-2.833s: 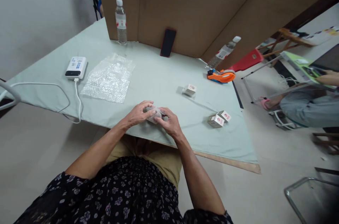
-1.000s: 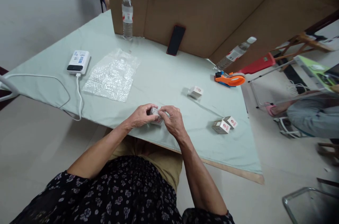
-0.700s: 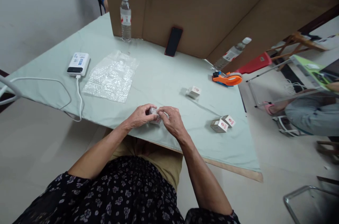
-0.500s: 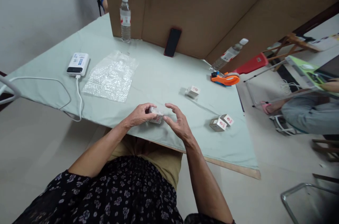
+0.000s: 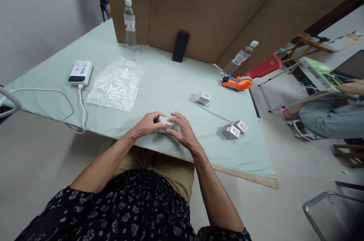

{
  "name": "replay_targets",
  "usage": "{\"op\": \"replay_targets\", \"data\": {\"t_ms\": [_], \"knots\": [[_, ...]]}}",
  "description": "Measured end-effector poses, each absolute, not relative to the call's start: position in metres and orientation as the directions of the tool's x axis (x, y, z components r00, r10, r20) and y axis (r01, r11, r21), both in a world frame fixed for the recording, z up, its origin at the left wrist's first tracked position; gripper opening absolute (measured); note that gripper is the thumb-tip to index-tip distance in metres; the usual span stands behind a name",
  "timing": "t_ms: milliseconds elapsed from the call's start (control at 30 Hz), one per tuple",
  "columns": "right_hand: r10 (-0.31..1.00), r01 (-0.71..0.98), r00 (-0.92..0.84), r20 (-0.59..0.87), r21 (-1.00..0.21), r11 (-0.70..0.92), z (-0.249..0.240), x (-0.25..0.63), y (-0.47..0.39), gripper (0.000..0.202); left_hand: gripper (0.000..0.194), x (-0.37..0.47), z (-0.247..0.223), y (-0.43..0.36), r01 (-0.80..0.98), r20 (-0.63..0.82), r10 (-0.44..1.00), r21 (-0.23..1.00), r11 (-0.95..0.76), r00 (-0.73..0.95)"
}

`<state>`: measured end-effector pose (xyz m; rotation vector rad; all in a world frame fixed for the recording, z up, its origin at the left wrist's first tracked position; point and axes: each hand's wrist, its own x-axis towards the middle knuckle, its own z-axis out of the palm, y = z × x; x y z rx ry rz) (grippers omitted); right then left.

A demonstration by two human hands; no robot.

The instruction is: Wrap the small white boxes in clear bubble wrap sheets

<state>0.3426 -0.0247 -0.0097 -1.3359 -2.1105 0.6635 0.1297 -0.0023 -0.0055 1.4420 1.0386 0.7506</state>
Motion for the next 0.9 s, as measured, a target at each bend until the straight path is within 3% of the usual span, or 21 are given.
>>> {"op": "replay_targets", "data": {"t_ms": [167,300,400,500,700,900], "knots": [[0.919,0.675,-0.356,0.171,-0.633,0.379,-0.008,0.344,-0.023,0.037,0.058,0.126,-0.007,-0.007,0.134,-0.107,0.885,0.99,0.051,0.454],[0.921,0.701,-0.353,0.165,-0.606,0.377,-0.002,0.341,-0.023,0.036,0.056,0.126,-0.009,-0.011,0.164,-0.065,0.931,0.986,0.006,0.36],[0.922,0.669,-0.341,0.185,-0.641,0.376,0.002,0.343,-0.027,0.045,0.053,0.128,-0.005,-0.01,0.182,-0.089,0.938,0.983,0.028,0.334],[0.946,0.616,-0.213,0.244,-0.718,0.324,0.001,0.359,-0.034,0.055,0.052,0.136,0.003,0.0,0.116,-0.137,0.933,0.988,0.103,0.332],[0.95,0.639,0.108,0.293,-0.753,0.159,-0.025,0.408,-0.053,0.032,0.049,0.178,0.013,0.056,-0.037,-0.126,0.946,0.989,0.144,0.297],[0.909,0.748,0.14,0.392,-0.643,0.162,-0.055,0.417,-0.069,0.025,0.027,0.236,0.012,0.127,-0.005,-0.148,0.952,0.988,0.155,0.268]]}}
